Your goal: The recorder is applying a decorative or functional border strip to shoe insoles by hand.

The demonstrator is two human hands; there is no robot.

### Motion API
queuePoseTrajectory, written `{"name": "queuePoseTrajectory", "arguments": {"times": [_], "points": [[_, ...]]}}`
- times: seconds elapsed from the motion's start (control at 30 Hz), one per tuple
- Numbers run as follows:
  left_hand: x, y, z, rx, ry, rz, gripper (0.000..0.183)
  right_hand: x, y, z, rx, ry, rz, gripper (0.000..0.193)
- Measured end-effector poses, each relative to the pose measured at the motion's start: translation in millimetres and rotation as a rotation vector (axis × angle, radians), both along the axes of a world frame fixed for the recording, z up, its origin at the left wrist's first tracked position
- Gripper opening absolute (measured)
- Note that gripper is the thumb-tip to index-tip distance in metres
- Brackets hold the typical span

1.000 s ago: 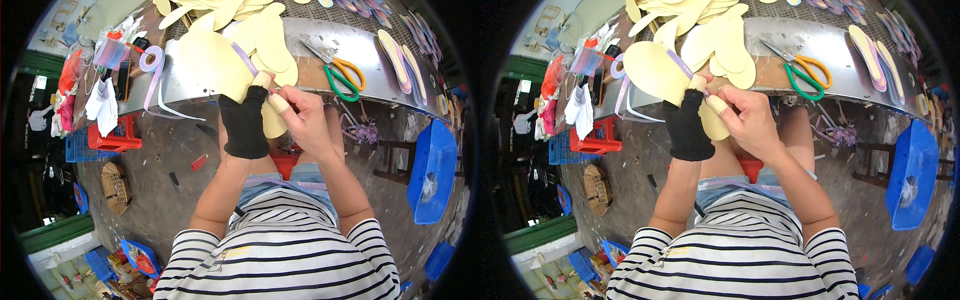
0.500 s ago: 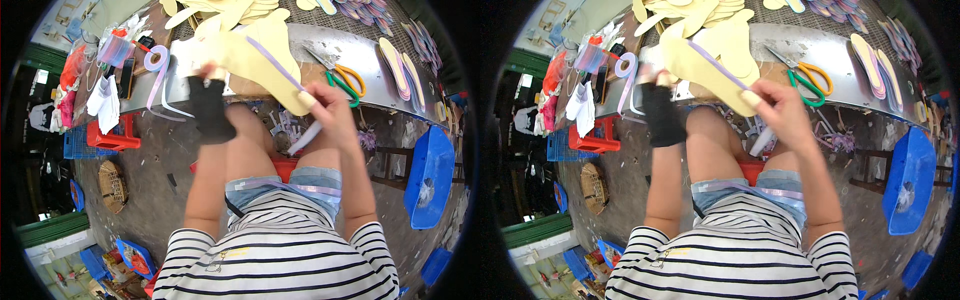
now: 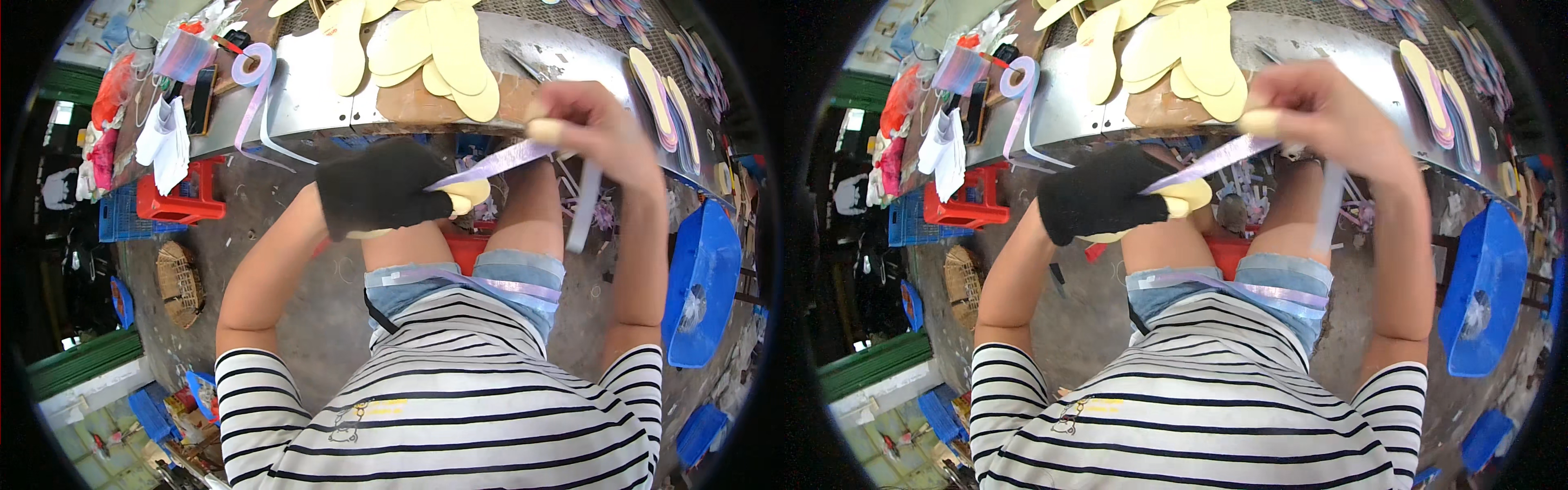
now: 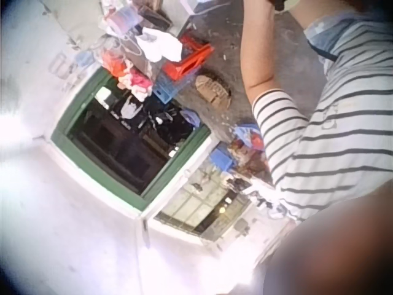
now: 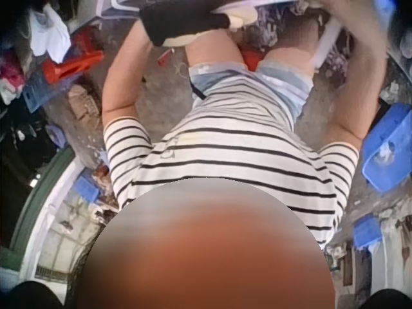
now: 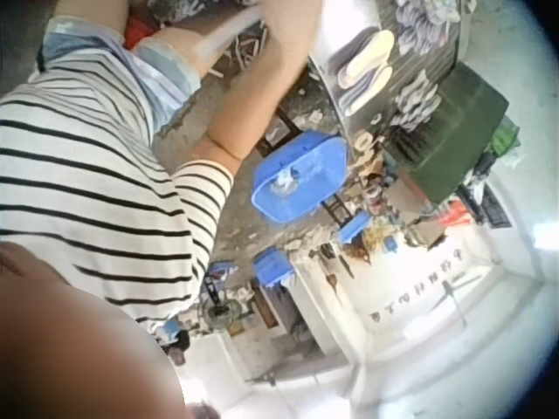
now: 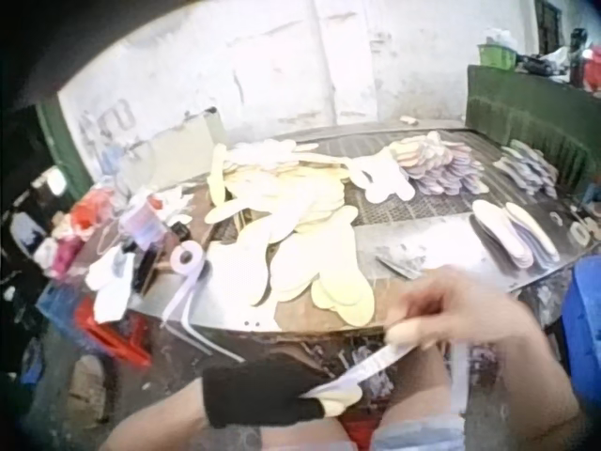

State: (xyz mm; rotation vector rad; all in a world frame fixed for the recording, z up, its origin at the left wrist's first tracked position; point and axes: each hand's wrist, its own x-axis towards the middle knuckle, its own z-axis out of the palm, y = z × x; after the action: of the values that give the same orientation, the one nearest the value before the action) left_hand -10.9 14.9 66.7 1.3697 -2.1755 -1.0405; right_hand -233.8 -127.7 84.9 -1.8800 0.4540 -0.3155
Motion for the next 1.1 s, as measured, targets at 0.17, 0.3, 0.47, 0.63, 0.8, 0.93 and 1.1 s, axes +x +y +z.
{"name": "queuePoseTrajectory", "arguments": {"times": [0.17, 0.3, 0.47, 0.63, 0.8, 0.93, 1.1], "points": [[0.5, 20.6, 21.0, 0.038, 0.363, 0.223, 0.037, -21.3, 9.1, 11.8, 0.056, -0.115, -0.136, 0.012], [-7.9, 37.7, 13.9, 0.135, 0.510, 0.387, 0.036, -22.9, 43.8, -8.4, 0.172, -0.271, -0.302, 0.012], [-23.1, 44.0, 3.5, 0.097, 0.780, 0.656, 0.035, -8.5, 84.5, -27.8, 0.220, -0.380, -0.490, 0.013], [-47.0, 29.7, -10.1, -0.155, 0.884, 0.752, 0.031, 17.6, 105.1, -50.3, 0.261, -0.557, -0.508, 0.011], [-55.5, 14.0, -17.7, -0.464, 0.935, 0.775, 0.031, 36.2, 112.0, -47.8, 0.255, -0.532, -0.540, 0.007], [-52.9, 8.0, -17.3, -0.374, 0.828, 0.769, 0.029, 38.0, 102.7, -42.8, 0.481, -0.496, -0.472, 0.004], [-51.9, -5.0, -14.1, -0.180, 0.887, 0.876, 0.018, 42.4, 82.9, -47.7, 0.452, -0.374, -0.402, 0.006]]}}
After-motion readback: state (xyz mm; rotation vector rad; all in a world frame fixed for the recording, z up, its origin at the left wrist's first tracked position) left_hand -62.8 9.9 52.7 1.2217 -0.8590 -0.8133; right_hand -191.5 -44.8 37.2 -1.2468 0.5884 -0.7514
